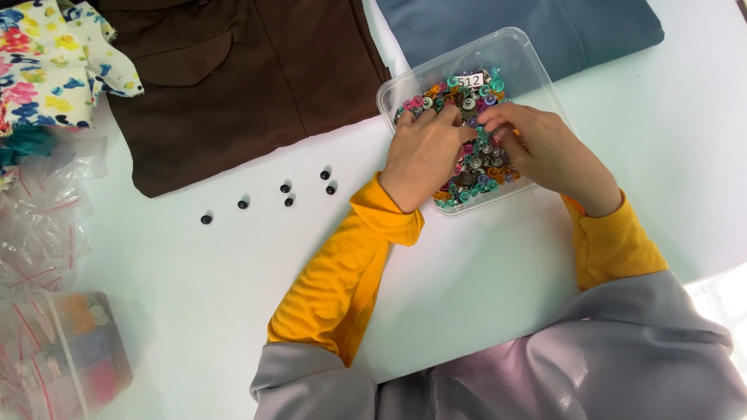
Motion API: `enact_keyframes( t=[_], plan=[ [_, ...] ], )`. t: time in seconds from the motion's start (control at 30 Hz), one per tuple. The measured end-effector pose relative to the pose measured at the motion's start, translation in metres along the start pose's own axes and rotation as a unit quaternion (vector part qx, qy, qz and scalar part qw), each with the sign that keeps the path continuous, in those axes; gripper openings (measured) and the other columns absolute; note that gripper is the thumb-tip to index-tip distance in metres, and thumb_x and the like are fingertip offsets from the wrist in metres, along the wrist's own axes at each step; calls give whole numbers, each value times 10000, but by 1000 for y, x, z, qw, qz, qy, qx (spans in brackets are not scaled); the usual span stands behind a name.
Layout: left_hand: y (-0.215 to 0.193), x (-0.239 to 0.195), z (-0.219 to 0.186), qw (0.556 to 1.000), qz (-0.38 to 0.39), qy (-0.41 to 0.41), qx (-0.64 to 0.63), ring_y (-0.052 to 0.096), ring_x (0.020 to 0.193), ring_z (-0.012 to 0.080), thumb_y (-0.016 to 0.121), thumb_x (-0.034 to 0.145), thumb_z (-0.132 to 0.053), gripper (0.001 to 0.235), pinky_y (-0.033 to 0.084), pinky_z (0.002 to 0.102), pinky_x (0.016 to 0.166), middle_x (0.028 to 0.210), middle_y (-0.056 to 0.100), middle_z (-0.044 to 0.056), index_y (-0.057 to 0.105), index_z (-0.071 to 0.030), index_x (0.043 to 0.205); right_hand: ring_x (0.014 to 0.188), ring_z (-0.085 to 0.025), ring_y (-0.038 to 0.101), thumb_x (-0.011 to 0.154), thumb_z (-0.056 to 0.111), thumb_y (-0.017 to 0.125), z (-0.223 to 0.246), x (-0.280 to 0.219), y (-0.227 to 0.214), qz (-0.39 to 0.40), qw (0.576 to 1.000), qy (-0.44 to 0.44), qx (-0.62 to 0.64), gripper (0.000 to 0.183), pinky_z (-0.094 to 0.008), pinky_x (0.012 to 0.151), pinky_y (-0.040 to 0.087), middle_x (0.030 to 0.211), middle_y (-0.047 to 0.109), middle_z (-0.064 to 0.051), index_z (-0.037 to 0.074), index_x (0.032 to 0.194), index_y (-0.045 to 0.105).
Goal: The person sorts through a container of colorful buttons, picking out black ones and placing them on the table. They then gather the selected buttons and place them into a small plastic bag.
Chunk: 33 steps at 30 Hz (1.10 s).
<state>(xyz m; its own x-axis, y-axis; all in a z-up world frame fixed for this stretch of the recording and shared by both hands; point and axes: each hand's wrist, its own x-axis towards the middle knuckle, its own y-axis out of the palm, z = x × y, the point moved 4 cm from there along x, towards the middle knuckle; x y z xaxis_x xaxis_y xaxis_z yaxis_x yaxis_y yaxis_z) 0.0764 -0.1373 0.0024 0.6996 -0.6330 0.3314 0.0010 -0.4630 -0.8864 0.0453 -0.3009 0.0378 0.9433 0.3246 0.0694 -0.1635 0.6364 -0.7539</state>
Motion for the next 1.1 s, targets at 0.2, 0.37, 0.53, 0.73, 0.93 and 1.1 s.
enact_keyframes(
  t=[0.2,0.37,0.53,0.73,0.93,1.1],
  plan=[
    [23,0,-8,993,-5,33,110,615,677,230,753,806,-32,209,340,376,634,936,640,45,810,-233,804,909,-342,688,1001,-195,375,-25,-8,-4,-187,980,-63,6,372,-397,693,605,1060,571,-206,-81,1267,608],
    [7,9,-17,992,-33,62,108,619,669,260,788,768,33,220,340,379,624,882,634,81,805,-178,827,842,-358,703,1011,-184,358,-19,-8,-5,-202,977,-64,9,324,-405,632,598,965,575,-221,-133,1202,614],
    [32,18,-20,991,-44,79,94,582,596,235,778,754,47,227,321,366,604,780,622,47,778,-180,735,824,-361,707,1005,-198,370,-17,-7,-5,-199,978,-57,2,322,-416,622,599,932,601,-227,-130,1173,636],
    [45,14,-24,995,-29,62,69,605,616,239,768,776,59,168,390,358,611,727,631,85,754,-100,724,820,-402,711,985,-203,420,-11,-6,-3,-179,982,-57,-26,295,-457,627,589,872,592,-229,-126,1151,651],
    [41,15,-18,997,-20,11,76,627,685,252,771,753,55,143,441,362,620,807,650,104,754,-81,713,816,-379,715,980,-183,453,-8,-7,-3,-172,983,-46,-38,272,-453,630,589,858,592,-216,-110,1145,655],
    [39,14,-16,997,-9,1,83,628,664,236,763,768,66,131,468,346,635,753,634,93,757,-62,738,770,-397,696,987,-168,496,-1,-7,-4,-156,985,-43,-67,231,-438,626,579,821,568,-223,-106,1147,652]
  ],
)
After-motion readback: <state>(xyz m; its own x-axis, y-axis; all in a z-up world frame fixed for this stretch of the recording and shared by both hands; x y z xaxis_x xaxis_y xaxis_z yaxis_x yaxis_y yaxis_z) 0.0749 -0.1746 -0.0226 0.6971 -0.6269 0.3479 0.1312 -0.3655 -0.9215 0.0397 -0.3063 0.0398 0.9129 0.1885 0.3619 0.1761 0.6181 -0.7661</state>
